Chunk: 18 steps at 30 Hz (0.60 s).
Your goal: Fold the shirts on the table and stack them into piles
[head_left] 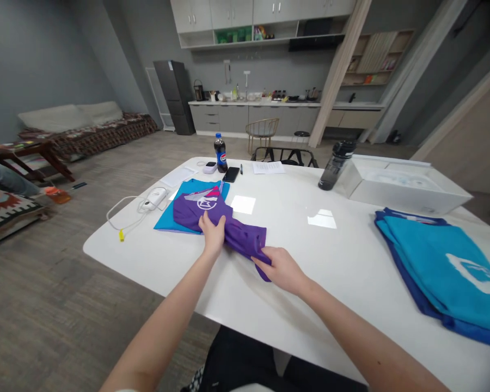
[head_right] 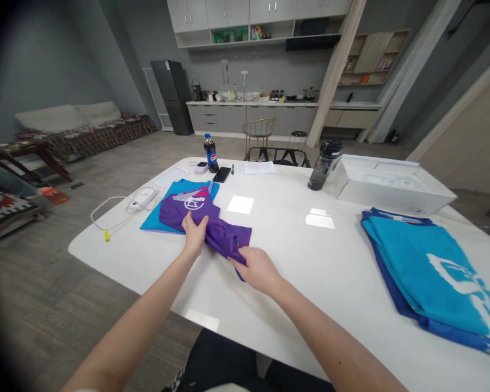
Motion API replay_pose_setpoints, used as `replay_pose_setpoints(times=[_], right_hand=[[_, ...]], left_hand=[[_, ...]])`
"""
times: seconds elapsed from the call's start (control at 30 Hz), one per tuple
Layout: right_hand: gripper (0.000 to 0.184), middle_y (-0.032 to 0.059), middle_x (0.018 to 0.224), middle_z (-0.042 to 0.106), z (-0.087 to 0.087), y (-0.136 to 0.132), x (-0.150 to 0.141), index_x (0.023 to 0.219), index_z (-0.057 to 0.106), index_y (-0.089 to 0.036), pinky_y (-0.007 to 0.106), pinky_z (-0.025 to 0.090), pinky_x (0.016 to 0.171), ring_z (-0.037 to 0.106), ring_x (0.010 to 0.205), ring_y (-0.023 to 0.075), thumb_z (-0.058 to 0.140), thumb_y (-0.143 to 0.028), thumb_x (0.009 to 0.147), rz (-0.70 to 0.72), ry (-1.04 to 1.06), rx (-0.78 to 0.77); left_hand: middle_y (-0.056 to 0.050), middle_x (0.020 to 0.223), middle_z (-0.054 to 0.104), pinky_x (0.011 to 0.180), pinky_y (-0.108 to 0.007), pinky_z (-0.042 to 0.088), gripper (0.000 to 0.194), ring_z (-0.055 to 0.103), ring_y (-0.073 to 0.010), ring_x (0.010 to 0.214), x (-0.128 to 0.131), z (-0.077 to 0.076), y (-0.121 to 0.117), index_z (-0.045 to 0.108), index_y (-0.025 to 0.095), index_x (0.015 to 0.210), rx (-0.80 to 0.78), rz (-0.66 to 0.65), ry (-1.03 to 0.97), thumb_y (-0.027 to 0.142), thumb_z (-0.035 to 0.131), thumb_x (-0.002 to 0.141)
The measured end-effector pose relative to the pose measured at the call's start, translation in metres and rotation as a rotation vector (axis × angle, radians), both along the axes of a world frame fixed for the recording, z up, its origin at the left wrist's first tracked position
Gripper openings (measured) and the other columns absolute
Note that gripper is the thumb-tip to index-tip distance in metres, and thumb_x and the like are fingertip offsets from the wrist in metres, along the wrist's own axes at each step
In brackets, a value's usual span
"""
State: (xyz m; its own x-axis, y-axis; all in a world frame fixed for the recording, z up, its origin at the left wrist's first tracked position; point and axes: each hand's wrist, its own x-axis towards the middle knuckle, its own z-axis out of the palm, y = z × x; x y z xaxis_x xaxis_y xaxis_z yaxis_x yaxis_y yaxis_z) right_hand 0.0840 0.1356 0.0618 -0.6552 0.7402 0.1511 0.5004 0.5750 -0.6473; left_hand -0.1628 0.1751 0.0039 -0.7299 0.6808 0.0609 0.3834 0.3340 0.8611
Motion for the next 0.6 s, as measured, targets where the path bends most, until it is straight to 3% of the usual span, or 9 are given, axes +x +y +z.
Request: replay_pose_setpoints(times=[0.13, 0.27, 0.43, 0.6], right_hand=[[0.043, 0.0024, 0.065, 0.063, -0.005, -0.024, 0.045, 0.065, 0.057, -0.021, 0.028, 0.034, 0.058, 0.058, 0.059, 0.017, 0.052, -0.045, 0.101, -0.068, -0.132, -0.019], [0.044, 0.0072, 0.068, 0.069, -0.02, -0.04, 0.075, 0.067, 0.064, -0.021, 0.03, 0.036, 0.058, 0.064, 0.064, 0.022, 0.051, -0.046, 0.101, -0.19, -0.264, -0.03], [0.036, 0.0105, 0.081, 0.074, -0.038, -0.047, 0.091, 0.079, 0.07, -0.02, 0.032, 0.042, 0.065, 0.07, 0.074, 0.0252, 0.055, -0.046, 0.1, -0.294, -0.381, 0.005], [0.017, 0.0081, 0.094, 0.072, -0.044, -0.058, 0.102, 0.087, 0.07, -0.02, 0.034, 0.044, 0.08, 0.067, 0.094, 0.0248, 0.06, -0.029, 0.097, -0.203, -0.35, 0.058]], left_hand=[[-0.022, 0.168, 0.012, 0.123, -0.053, 0.026, 0.084, 0.014, -0.0362, 0.157, 0.029, -0.003, 0.049, 0.024, 0.018, 0.159, -0.23, -0.15, 0.148, 0.045, 0.06, 0.089], [-0.023, 0.168, 0.018, 0.122, -0.063, 0.02, 0.07, 0.013, -0.0379, 0.157, 0.073, -0.014, 0.101, 0.038, 0.017, 0.154, -0.337, -0.36, 0.314, 0.04, 0.056, 0.09], [-0.019, 0.166, 0.028, 0.125, -0.056, 0.016, 0.055, 0.022, -0.0312, 0.156, 0.154, -0.022, 0.151, 0.05, 0.018, 0.146, -0.285, -0.741, 0.459, 0.037, 0.051, 0.094], [-0.013, 0.165, 0.032, 0.128, -0.045, 0.02, 0.055, 0.031, -0.026, 0.153, 0.215, -0.029, 0.167, 0.056, 0.019, 0.144, -0.056, -0.955, 0.436, 0.019, 0.054, 0.089]])
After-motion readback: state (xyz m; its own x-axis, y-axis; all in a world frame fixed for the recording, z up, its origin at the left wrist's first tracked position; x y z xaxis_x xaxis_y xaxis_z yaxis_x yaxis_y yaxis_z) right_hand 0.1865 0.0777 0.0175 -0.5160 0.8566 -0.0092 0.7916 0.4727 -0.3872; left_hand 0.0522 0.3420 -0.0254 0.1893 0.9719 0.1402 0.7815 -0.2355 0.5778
